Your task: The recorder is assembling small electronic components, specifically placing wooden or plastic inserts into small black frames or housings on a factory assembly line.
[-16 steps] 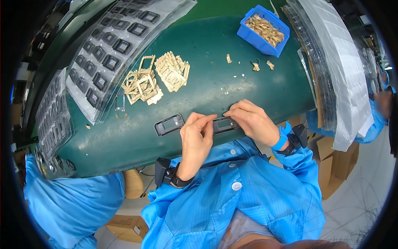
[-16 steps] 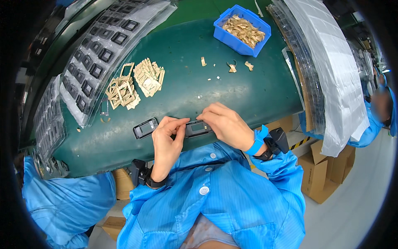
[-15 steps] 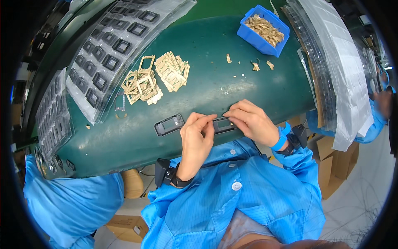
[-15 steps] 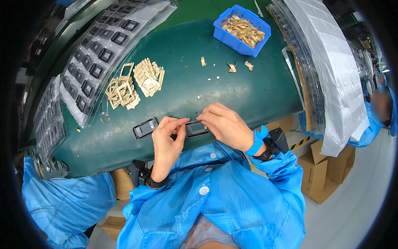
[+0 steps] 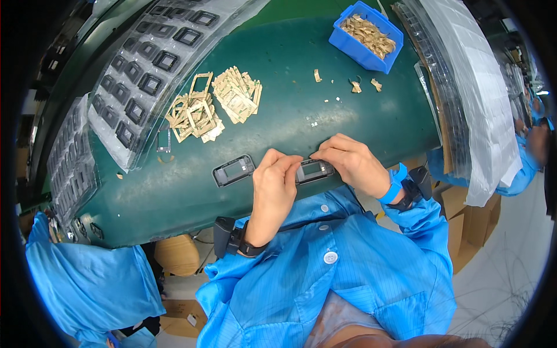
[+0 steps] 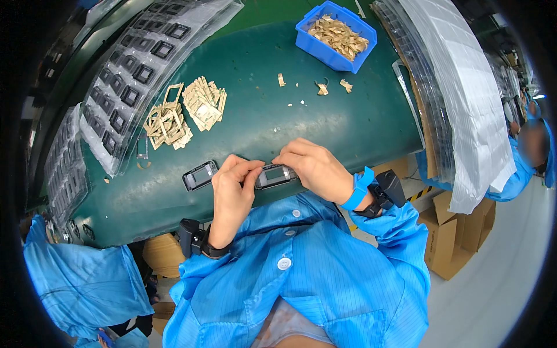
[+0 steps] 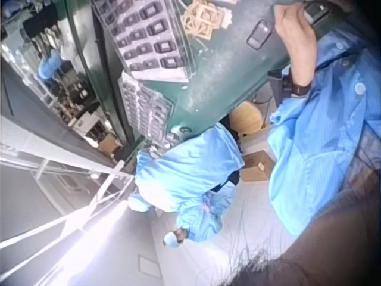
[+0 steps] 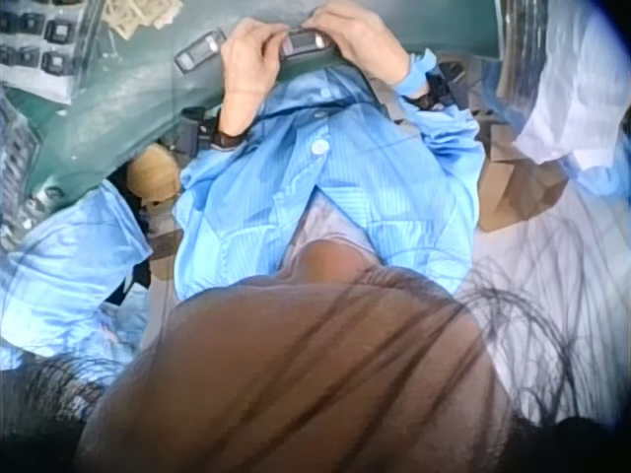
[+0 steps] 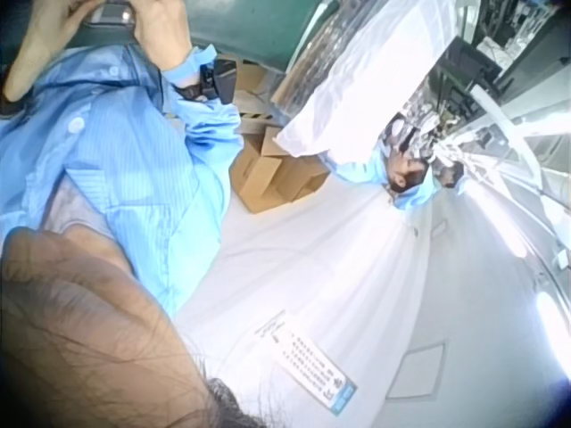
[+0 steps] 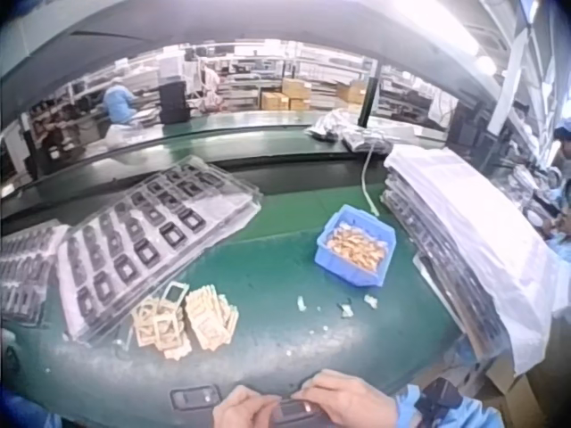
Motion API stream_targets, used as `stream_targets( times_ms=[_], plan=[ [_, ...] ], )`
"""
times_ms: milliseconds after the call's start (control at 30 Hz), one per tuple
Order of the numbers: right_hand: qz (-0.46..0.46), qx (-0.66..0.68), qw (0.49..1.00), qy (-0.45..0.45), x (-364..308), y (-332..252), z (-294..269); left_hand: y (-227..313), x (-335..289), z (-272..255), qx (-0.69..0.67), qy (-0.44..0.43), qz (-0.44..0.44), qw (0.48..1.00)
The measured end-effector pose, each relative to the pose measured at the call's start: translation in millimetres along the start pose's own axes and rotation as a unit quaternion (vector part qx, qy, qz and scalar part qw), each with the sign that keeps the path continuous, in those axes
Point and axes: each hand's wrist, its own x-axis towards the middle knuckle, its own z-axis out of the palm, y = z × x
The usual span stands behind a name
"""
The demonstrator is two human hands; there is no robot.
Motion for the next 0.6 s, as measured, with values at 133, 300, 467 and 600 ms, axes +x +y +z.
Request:
stream_targets(
  times_ms=[133,300,467,600],
  plan=[
    [0.032,0.028,0.999,0.012,-2,-1,-2,6,-2,-7,-0.041,-0.036,-0.052,0.997],
    [0.043,-0.015,0.992,0.114,-17,-6,-13,8,-22,-13,-0.016,0.001,-0.017,1.000],
    [-0.024,-0.049,0.992,0.114,-39,-11,5,-1,-40,-11,0.037,-0.022,0.065,0.997],
    [-0.073,-0.109,0.985,0.109,-38,-10,24,-8,-36,-2,0.113,0.002,0.143,0.983]
  ],
)
